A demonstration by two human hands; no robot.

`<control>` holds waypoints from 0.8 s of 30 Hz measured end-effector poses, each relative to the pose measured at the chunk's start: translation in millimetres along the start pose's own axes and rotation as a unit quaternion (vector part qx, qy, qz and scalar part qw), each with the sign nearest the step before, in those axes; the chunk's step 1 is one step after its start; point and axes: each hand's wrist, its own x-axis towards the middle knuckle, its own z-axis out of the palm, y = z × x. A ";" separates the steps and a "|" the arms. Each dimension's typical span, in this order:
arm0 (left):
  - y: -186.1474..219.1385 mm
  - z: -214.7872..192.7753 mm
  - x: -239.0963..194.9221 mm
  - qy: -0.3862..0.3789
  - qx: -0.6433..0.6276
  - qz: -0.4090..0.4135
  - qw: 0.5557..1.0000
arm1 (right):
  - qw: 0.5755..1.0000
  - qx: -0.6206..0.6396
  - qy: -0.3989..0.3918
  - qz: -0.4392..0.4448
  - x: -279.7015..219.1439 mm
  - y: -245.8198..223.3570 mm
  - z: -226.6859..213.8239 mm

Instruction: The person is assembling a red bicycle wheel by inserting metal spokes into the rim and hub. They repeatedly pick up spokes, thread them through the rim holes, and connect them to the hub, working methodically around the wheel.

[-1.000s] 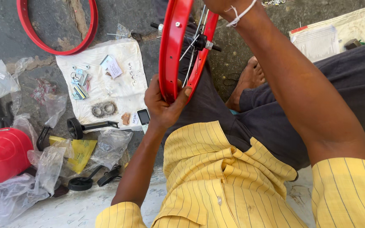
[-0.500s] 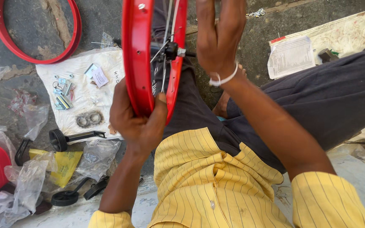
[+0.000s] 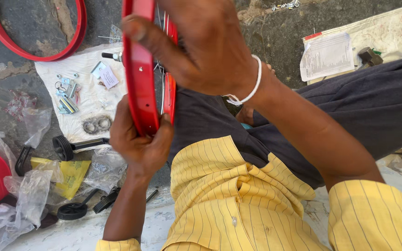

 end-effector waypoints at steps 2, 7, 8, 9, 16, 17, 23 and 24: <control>10.7 -7.4 -3.5 0.009 0.018 0.025 0.999 | 0.998 0.030 -0.024 -0.057 12.8 -6.1 -2.4; 3.3 4.6 -6.6 -0.009 -0.046 -0.004 0.999 | 0.996 0.028 -0.071 -0.037 21.0 -3.9 1.3; -2.5 8.4 -6.3 -0.020 -0.062 -0.007 0.998 | 0.996 0.005 -0.077 -0.033 17.9 -1.3 2.8; -7.7 12.3 -6.5 -0.033 -0.079 -0.012 0.996 | 0.996 -0.024 -0.088 -0.024 13.9 1.4 5.1; -12.1 18.8 -9.6 -0.063 -0.140 -0.041 0.987 | 0.994 0.057 -0.085 -0.026 -0.5 22.5 15.5; -9.6 20.4 -6.1 -0.066 -0.147 -0.034 0.986 | 0.994 0.060 -0.085 -0.033 1.9 25.1 15.9; -14.2 14.7 12.5 0.003 -0.349 -0.092 0.933 | 0.991 0.063 -0.071 -0.090 -0.1 33.0 21.8; -24.9 11.7 18.0 0.042 -0.346 -0.119 0.930 | 0.991 0.056 -0.061 -0.102 -2.6 32.9 22.1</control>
